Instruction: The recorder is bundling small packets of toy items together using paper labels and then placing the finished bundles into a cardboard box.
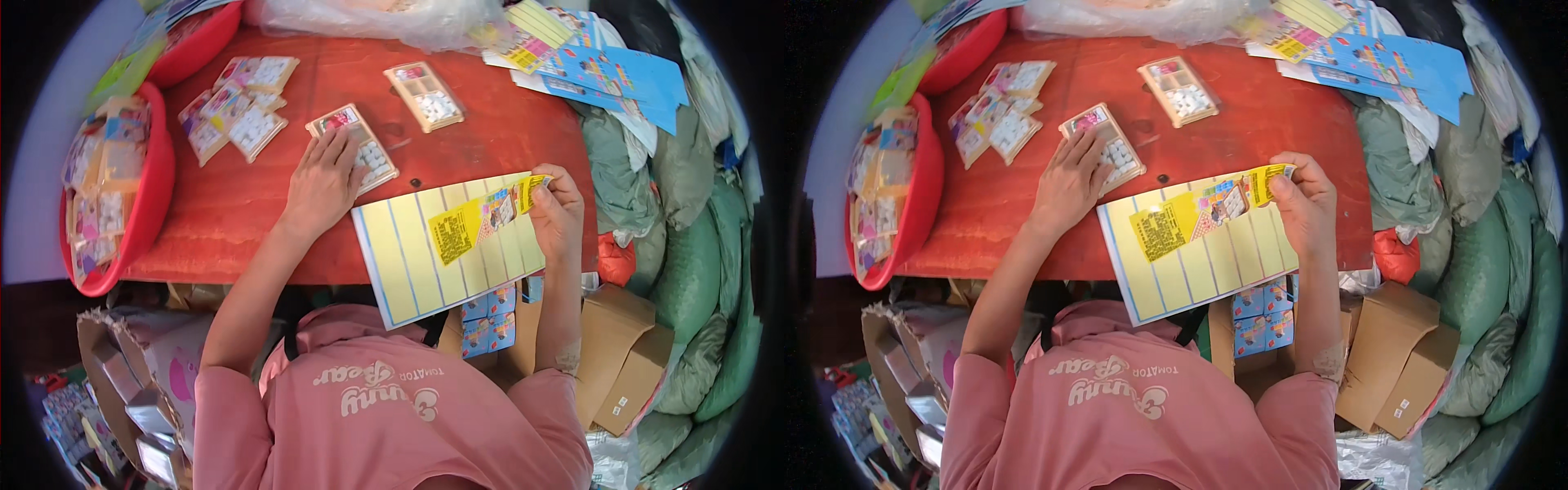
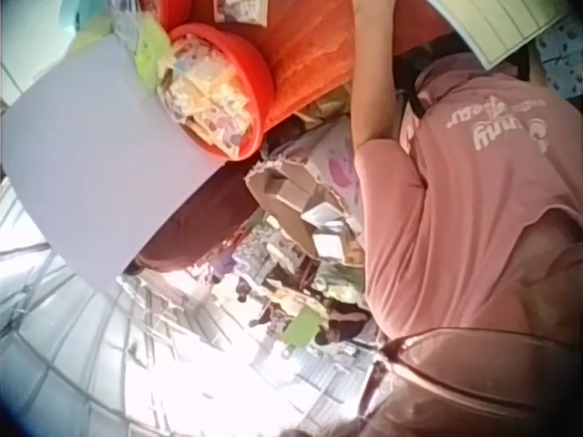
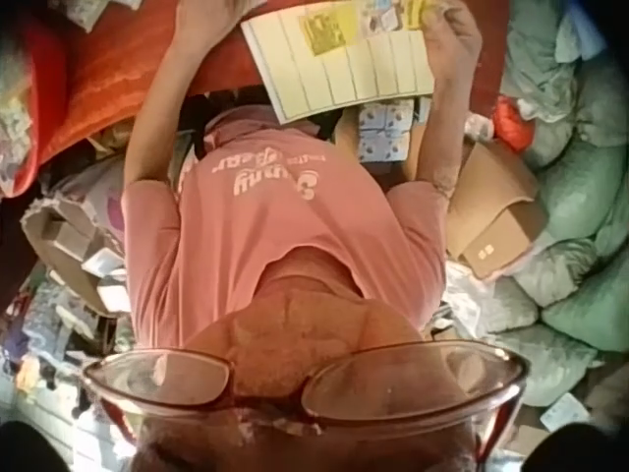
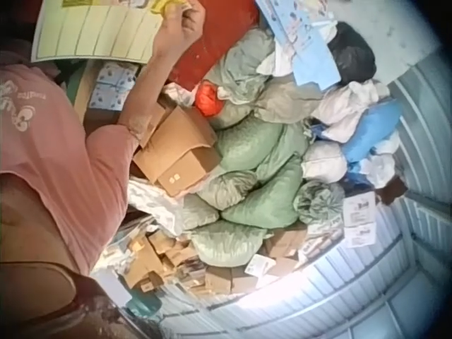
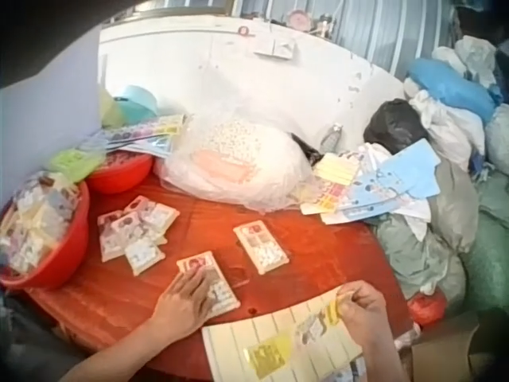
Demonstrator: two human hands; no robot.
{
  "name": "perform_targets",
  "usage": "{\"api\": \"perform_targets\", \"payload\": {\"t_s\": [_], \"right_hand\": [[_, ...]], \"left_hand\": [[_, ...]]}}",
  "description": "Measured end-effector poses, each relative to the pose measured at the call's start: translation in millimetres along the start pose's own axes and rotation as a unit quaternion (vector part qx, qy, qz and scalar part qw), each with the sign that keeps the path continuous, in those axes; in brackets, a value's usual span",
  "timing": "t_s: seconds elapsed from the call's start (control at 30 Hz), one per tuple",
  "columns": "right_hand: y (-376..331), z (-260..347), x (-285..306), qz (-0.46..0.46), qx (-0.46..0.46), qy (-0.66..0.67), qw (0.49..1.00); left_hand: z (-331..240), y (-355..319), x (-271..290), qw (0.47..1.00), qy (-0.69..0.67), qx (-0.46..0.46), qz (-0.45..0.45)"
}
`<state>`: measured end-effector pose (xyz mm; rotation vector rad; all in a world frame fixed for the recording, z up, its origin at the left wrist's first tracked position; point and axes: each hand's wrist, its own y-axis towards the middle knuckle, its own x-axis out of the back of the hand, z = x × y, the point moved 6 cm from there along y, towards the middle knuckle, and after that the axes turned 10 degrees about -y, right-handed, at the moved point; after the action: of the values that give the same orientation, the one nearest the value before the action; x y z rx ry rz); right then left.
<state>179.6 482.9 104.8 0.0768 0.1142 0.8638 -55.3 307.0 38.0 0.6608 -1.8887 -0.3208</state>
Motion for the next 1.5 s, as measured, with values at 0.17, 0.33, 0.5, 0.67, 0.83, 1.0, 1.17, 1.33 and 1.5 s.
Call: {"api": "perform_targets", "payload": {"t_s": [0.17, 0.33, 0.5, 0.67, 0.83, 1.0, 1.17, 1.33, 1.5], "right_hand": [[6.1, -28.8, -58.5, 0.095, -0.069, 0.019, 0.993], [15.4, -41.0, -126.8, 0.166, -0.098, -0.038, 0.981], [33.9, -51.6, -165.7, 0.192, -0.114, -0.085, 0.971], [46.4, -62.8, -180.1, 0.192, -0.092, -0.095, 0.972], [50.0, -67.6, -188.5, 0.190, -0.078, -0.134, 0.970], [52.7, -80.3, -189.9, 0.188, -0.079, -0.182, 0.962], [54.5, -79.1, -193.5, 0.183, -0.059, -0.305, 0.933], [50.0, -79.5, -205.0, 0.156, 0.044, -0.476, 0.864], [27.5, -69.2, -242.8, 0.178, 0.166, -0.520, 0.818]], "left_hand": [[-13.0, -57.7, 47.4, 0.999, -0.004, 0.043, 0.003], [-22.8, -90.9, 80.0, 0.997, -0.007, 0.081, 0.015], [-10.9, -104.4, 86.5, 0.993, -0.093, 0.071, -0.008], [26.1, -143.1, 90.0, 0.852, -0.378, 0.308, -0.192], [16.4, -147.1, 88.3, 0.645, -0.639, 0.355, -0.223], [17.0, -144.0, 84.3, 0.730, -0.481, 0.442, -0.201], [20.9, -137.8, 87.5, 0.762, -0.415, 0.467, -0.171], [23.0, -136.1, 91.2, 0.795, -0.345, 0.484, -0.122], [22.4, -161.9, 110.1, 0.801, -0.294, 0.501, -0.144]]}}
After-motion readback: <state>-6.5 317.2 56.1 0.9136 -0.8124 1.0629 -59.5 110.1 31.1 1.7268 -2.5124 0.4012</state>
